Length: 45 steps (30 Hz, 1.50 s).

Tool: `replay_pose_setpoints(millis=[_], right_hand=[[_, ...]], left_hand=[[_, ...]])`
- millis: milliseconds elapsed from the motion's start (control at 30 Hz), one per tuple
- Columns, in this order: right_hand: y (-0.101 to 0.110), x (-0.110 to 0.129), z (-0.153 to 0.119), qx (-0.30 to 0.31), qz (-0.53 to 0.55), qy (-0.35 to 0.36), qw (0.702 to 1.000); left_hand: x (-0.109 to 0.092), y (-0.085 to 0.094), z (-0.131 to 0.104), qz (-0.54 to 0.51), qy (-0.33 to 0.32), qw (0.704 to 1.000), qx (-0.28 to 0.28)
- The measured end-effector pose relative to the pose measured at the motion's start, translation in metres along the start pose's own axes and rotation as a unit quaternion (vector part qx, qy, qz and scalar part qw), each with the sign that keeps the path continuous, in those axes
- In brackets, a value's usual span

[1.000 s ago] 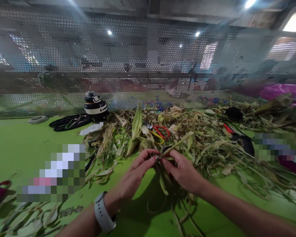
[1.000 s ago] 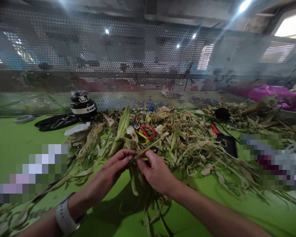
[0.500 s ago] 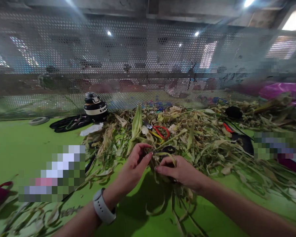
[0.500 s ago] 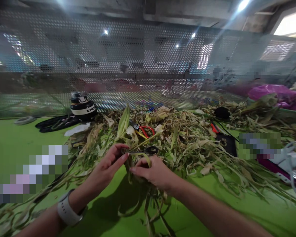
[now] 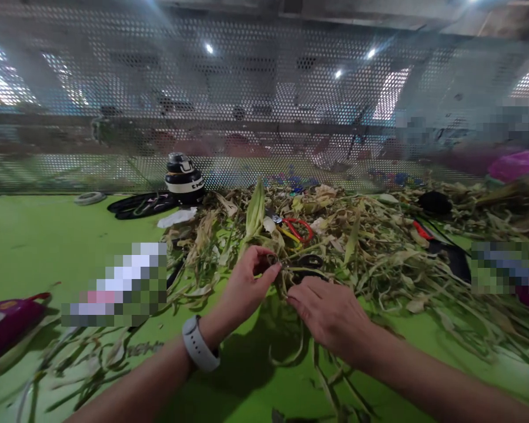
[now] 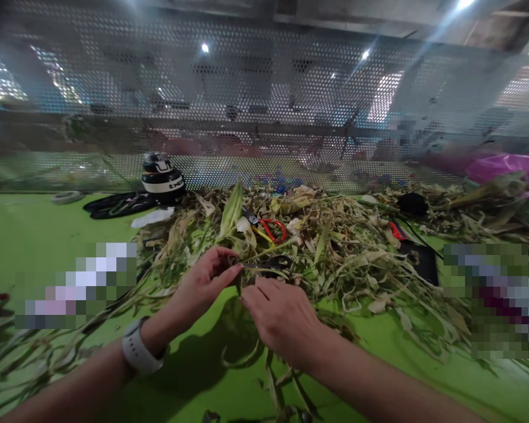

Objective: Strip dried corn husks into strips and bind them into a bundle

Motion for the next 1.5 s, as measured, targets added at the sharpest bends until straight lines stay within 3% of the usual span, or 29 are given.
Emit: replay_pose_setpoints(millis=[167, 233, 300, 367, 433, 533, 667, 733, 800, 833, 967, 1033, 1133, 1233, 1300, 1400, 1500], right_hand=[[0.010, 0.000, -0.001, -0.037, -0.028, 0.052, 0.998], [0.018, -0.008, 0.002, -0.085, -0.002, 0.021, 0.996], [0.022, -0.022, 0.004, -0.108, 0.068, -0.055, 0.990], [0.017, -0.037, 0.007, -0.070, 0.191, -0.150, 0.968], [0.004, -0.045, 0.007, -0.001, 0.318, -0.226, 0.921], [-0.011, -0.049, 0.004, 0.041, 0.398, -0.284, 0.871], [-0.011, -0.049, 0.002, 0.009, 0.337, -0.280, 0.899], [0.004, -0.050, 0.002, -0.079, 0.234, -0.253, 0.935], [0.025, -0.044, 0.003, -0.172, 0.102, -0.180, 0.963], [0.031, -0.039, 0.004, -0.186, 0.042, -0.133, 0.972], [0.029, -0.023, 0.007, -0.105, -0.088, 0.001, 0.991], [0.024, -0.015, 0.006, -0.108, -0.125, 0.028, 0.986], [0.014, 0.003, 0.002, -0.145, -0.135, 0.060, 0.978], [0.004, 0.024, 0.001, -0.119, -0.082, 0.119, 0.982], [0.006, 0.026, 0.002, -0.108, -0.044, 0.107, 0.987], [0.022, 0.016, 0.004, -0.140, -0.009, 0.081, 0.987], [0.035, -0.011, 0.007, -0.121, 0.006, -0.017, 0.993]], left_hand=[[0.004, -0.006, -0.002, -0.077, 0.097, 0.989, 0.082], [0.002, -0.009, -0.004, -0.073, 0.107, 0.985, 0.113], [-0.002, -0.011, -0.006, -0.068, 0.095, 0.984, 0.135], [-0.006, -0.011, -0.007, -0.071, 0.086, 0.983, 0.143], [-0.006, -0.012, -0.009, -0.078, 0.093, 0.981, 0.149], [-0.003, -0.013, -0.011, -0.102, 0.105, 0.977, 0.155], [0.003, -0.015, -0.010, -0.118, 0.110, 0.977, 0.141], [0.006, -0.013, -0.008, -0.128, 0.114, 0.978, 0.114], [0.008, -0.011, -0.005, -0.139, 0.119, 0.979, 0.086], [0.009, -0.010, -0.004, -0.142, 0.121, 0.979, 0.076], [0.011, -0.008, -0.003, -0.156, 0.118, 0.979, 0.059], [0.013, -0.008, -0.004, -0.157, 0.123, 0.978, 0.053], [0.016, -0.009, -0.006, -0.165, 0.130, 0.977, 0.025], [0.016, -0.011, -0.009, -0.172, 0.138, 0.975, 0.015], [0.016, -0.012, -0.010, -0.173, 0.143, 0.974, 0.028], [0.016, -0.007, -0.009, -0.170, 0.143, 0.975, 0.028], [0.020, -0.004, -0.006, -0.147, 0.153, 0.977, 0.032]])
Point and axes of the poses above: each hand's wrist, its own z-axis towards the middle knuckle, its own y-axis out of the back of the hand, x = y × z, the point moved 5 cm from there along z, towards the middle knuckle, and after that the axes turned 6 degrees about -z, right-handed, at the moved point
